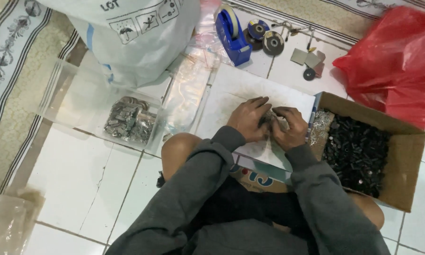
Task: The person sits on the floor and assembles small silver metal pieces by hand, pressing them together on a white surface. They place the assembled pieces into a clear plastic bag and continue assembling additional pieces from a cardboard box.
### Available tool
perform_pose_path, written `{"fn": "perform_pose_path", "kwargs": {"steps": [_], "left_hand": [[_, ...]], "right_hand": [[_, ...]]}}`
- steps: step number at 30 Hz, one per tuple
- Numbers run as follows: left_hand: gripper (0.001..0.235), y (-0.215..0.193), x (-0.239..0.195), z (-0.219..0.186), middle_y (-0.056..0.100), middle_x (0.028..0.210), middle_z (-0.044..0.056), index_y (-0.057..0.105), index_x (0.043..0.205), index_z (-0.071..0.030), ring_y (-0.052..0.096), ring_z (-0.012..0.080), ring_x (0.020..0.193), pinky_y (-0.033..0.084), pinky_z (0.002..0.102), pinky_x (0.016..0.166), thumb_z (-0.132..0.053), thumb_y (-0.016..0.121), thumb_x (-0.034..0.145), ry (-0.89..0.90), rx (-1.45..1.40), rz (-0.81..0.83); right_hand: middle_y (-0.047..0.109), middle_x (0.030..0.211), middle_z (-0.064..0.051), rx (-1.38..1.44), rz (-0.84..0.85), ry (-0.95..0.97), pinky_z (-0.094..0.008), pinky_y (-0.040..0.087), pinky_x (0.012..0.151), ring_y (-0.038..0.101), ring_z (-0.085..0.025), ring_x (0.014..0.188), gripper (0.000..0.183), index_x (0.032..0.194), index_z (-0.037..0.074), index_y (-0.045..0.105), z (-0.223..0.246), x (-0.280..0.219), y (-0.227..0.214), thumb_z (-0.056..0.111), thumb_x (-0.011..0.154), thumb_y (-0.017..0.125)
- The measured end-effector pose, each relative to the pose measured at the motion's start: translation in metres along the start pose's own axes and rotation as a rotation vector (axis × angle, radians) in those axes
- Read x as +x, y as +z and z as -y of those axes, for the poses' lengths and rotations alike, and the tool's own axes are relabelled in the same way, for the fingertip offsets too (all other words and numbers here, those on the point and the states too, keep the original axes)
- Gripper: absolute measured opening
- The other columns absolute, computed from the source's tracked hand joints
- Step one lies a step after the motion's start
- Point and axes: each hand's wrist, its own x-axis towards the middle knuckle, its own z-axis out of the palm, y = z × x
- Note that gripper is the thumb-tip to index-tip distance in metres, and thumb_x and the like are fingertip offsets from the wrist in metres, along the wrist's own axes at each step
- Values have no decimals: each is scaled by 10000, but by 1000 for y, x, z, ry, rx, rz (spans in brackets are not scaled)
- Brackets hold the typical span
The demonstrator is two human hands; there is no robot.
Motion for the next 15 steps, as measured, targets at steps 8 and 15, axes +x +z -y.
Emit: {"fn": "perform_pose_path", "kwargs": {"steps": [8,15], "left_hand": [[248,-70,22,91,715,900,188,748,1053,-27,769,352,820,654,420,655,-189,692,873,-547,164,-178],[169,-59,6,202,658,829,174,686,844,-29,733,378,767,641,449,588,-130,789,756,-819,449,-276]], "right_hand": [[732,925,-141,171,49,-157,-398,589,621,722,-353,768,144,1051,42,795,39,106,80,-56,947,785],[731,870,-171,239,290,-69,-424,617,610,739,-380,752,241,1044,59,814,54,153,196,-115,896,738]]}}
